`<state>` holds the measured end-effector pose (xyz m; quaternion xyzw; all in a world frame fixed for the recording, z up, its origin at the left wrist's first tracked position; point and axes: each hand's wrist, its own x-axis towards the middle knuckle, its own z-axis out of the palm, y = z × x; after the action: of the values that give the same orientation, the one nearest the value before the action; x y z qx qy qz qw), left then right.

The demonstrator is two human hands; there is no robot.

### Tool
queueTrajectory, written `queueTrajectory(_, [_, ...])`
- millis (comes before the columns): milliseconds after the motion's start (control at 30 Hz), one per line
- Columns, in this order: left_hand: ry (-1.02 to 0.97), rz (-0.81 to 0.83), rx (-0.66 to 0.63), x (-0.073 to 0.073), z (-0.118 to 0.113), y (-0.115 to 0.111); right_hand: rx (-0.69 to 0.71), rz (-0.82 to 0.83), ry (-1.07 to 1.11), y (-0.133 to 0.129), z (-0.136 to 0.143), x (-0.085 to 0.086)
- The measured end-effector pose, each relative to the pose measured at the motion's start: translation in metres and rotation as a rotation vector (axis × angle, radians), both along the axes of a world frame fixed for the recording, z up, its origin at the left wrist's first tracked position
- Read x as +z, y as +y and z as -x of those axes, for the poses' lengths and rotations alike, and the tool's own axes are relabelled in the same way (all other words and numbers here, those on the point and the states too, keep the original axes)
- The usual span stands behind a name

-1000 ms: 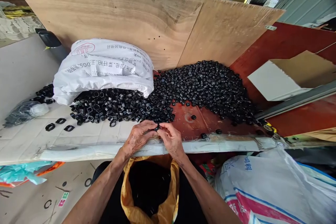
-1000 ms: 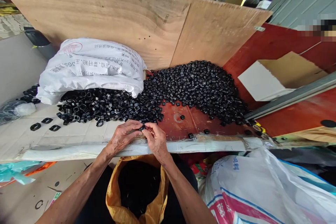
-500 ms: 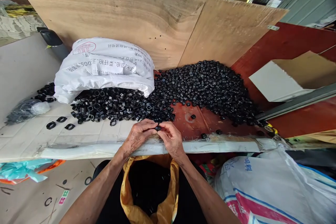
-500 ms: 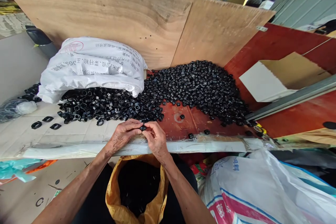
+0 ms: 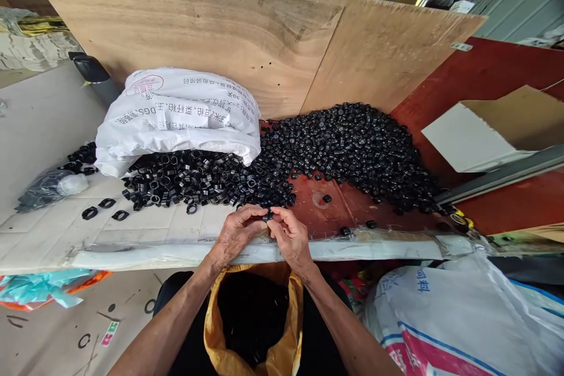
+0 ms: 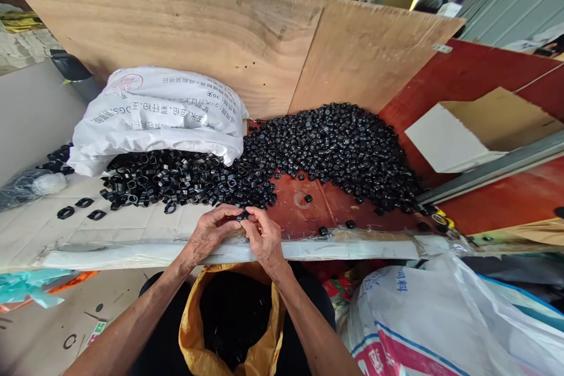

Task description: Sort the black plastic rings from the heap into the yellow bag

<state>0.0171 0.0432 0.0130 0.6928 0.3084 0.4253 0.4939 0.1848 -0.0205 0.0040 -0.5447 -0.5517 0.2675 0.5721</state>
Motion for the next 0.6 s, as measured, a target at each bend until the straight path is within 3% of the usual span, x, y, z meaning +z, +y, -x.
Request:
queueTrajectory(200, [-0.029, -0.024, -0.011, -0.003, -0.002, 0.0, 0.041, 0.032, 0.055, 0.0, -0.002, 0.001])
queueTrajectory(500, [-0.068, 0.354, 0.011, 0.005, -0.002, -0.001, 0.111, -0.076, 0.059, 0.003, -0.007, 0.001])
queueTrajectory(600, [-0.094, 0.405, -0.004, 0.008, -0.003, -0.002, 0.143, -0.083, 0.1, 0.003, -0.008, 0.005])
